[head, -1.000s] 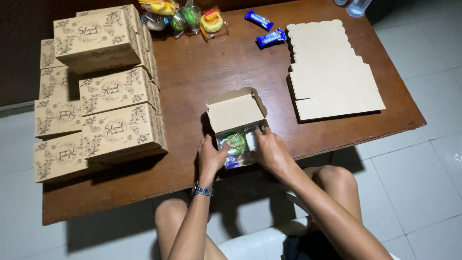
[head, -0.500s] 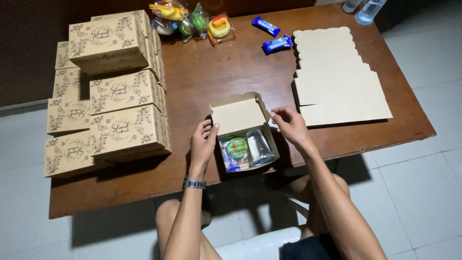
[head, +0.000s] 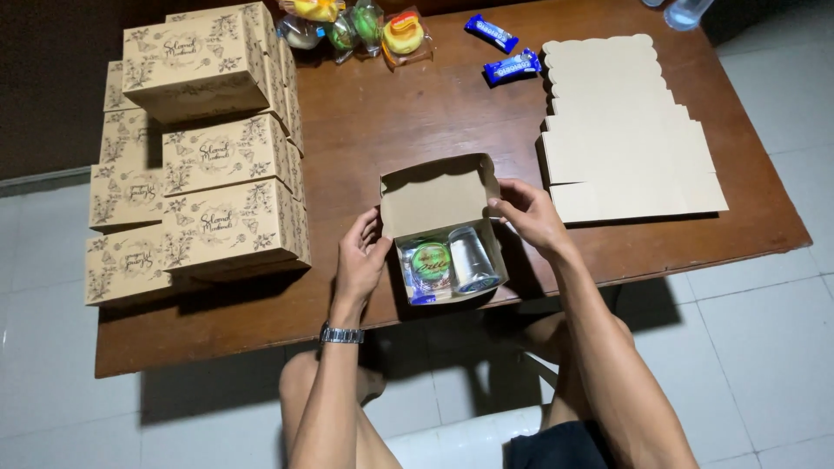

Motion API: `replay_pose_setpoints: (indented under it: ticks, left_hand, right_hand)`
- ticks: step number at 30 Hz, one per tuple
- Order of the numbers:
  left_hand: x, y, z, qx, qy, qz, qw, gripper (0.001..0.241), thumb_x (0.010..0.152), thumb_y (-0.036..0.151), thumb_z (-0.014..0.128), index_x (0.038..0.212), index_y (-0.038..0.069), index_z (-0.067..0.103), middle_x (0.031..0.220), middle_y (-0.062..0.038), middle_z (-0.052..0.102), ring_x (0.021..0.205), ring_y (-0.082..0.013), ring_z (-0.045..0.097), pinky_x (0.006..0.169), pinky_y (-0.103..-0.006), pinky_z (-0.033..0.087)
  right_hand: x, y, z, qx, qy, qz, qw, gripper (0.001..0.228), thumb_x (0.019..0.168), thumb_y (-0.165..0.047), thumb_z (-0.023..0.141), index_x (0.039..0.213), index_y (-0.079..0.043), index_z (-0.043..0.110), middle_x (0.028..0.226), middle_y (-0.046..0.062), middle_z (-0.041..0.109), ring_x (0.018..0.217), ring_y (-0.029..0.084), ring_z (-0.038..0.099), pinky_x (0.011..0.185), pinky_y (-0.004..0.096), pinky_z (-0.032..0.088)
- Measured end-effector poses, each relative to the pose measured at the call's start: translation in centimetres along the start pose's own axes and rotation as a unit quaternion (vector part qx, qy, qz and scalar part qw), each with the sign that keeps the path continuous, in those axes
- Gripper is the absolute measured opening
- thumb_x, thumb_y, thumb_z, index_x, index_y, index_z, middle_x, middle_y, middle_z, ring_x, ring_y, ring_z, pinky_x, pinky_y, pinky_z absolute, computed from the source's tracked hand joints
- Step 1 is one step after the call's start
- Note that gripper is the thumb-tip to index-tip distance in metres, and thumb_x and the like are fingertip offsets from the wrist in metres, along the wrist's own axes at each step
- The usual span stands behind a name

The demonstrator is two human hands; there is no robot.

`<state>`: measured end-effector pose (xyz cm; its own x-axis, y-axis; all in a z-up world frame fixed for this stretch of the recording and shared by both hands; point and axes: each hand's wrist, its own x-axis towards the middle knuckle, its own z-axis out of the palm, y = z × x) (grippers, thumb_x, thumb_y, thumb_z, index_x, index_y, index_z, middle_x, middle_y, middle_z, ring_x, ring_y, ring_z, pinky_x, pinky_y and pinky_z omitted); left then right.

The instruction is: Folding cardboard boxes and packing them with snack items like candies and jellies.

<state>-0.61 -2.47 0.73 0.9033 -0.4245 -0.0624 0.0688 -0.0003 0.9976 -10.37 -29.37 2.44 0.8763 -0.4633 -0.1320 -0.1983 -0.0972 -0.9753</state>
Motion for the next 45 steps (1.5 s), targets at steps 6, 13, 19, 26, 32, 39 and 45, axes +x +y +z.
replay_pose_setpoints:
  ticks: [6, 13, 19, 26, 32, 39, 45]
  left_hand:
    - [-0.8, -1.1, -1.4, 0.029, -0.033, -0.002, 0.999, 0.054, 0.084, -0.003, 0.066, 0.137, 0.009, 0.063, 0.126, -0.014, 0.068, 0.113, -0.0211, 0.064, 0.093, -0.0374, 0.058]
    - [-2.3, 0.9, -1.1, 0.048, -0.049, 0.013, 0.998, 0.058, 0.078, -0.010, 0.060, 0.132, 0.011, 0.068, 0.122, -0.008, 0.067, 0.111, -0.0172, 0.062, 0.090, -0.0331, 0.060]
    - [-2.5, 1.2, -1.2, 0.079, -0.063, 0.003, 0.995, 0.056, 0.078, -0.012, 0.055, 0.127, 0.012, 0.068, 0.122, -0.008, 0.062, 0.111, -0.0205, 0.060, 0.089, -0.0374, 0.061]
    - [-3.6, 1.9, -1.5, 0.148, -0.078, 0.039, 0.985, 0.036, 0.084, -0.007, 0.062, 0.113, 0.013, 0.071, 0.119, -0.011, 0.061, 0.107, -0.0274, 0.066, 0.083, -0.0408, 0.063]
    - [-3.5, 0.0, -1.6, 0.140, -0.078, 0.013, 0.987, 0.024, 0.089, 0.004, 0.060, 0.108, 0.011, 0.072, 0.126, -0.017, 0.060, 0.109, -0.0320, 0.068, 0.087, -0.0463, 0.061]
    - [-5.2, 2.9, -1.1, 0.055, -0.048, -0.233, 0.970, 0.066, 0.084, 0.033, 0.081, 0.131, 0.006, 0.042, 0.104, -0.024, 0.065, 0.086, -0.0284, 0.070, 0.071, -0.0407, 0.065]
    - [-5.5, 3.6, 0.8, -0.034, -0.045, -0.269, 0.961, 0.067, 0.087, 0.020, 0.078, 0.133, -0.004, 0.037, 0.118, -0.023, 0.041, 0.107, -0.0313, 0.052, 0.073, -0.0576, 0.065]
  right_hand:
    - [-0.9, -0.2, -1.4, -0.016, -0.081, -0.073, 0.994, 0.040, 0.087, 0.008, 0.066, 0.124, -0.004, 0.071, 0.104, 0.015, 0.075, 0.101, 0.024, 0.066, 0.081, 0.040, 0.058]
    - [-1.1, 2.1, -2.1, -0.158, -0.053, -0.099, 0.981, 0.024, 0.091, 0.003, 0.069, 0.113, -0.005, 0.075, 0.104, 0.014, 0.076, 0.105, 0.032, 0.072, 0.084, 0.046, 0.059]
    - [-3.2, -0.7, -0.8, -0.234, -0.030, -0.105, 0.966, 0.019, 0.090, 0.003, 0.062, 0.099, -0.008, 0.074, 0.082, 0.013, 0.074, 0.082, 0.030, 0.074, 0.067, 0.040, 0.059]
    - [-4.5, -1.4, -1.6, -0.109, -0.090, -0.035, 0.989, 0.047, 0.088, 0.011, 0.051, 0.131, -0.002, 0.067, 0.123, 0.031, 0.066, 0.109, 0.041, 0.067, 0.089, 0.053, 0.057]
    - [-6.1, -4.9, -1.2, -0.091, -0.117, 0.094, 0.985, 0.046, 0.104, -0.028, 0.049, 0.140, -0.003, 0.060, 0.137, 0.033, 0.059, 0.118, 0.049, 0.064, 0.090, 0.056, 0.056]
    - [-7.2, -5.4, -1.0, -0.120, -0.104, 0.187, 0.969, 0.061, 0.094, -0.027, 0.070, 0.146, -0.001, 0.051, 0.116, 0.035, 0.064, 0.086, 0.039, 0.071, 0.069, 0.048, 0.063]
    - [-8.2, -8.2, -0.4, -0.080, -0.130, 0.259, 0.954, 0.057, 0.096, -0.021, 0.064, 0.142, 0.009, 0.050, 0.098, 0.034, 0.066, 0.076, 0.044, 0.074, 0.067, 0.056, 0.064]
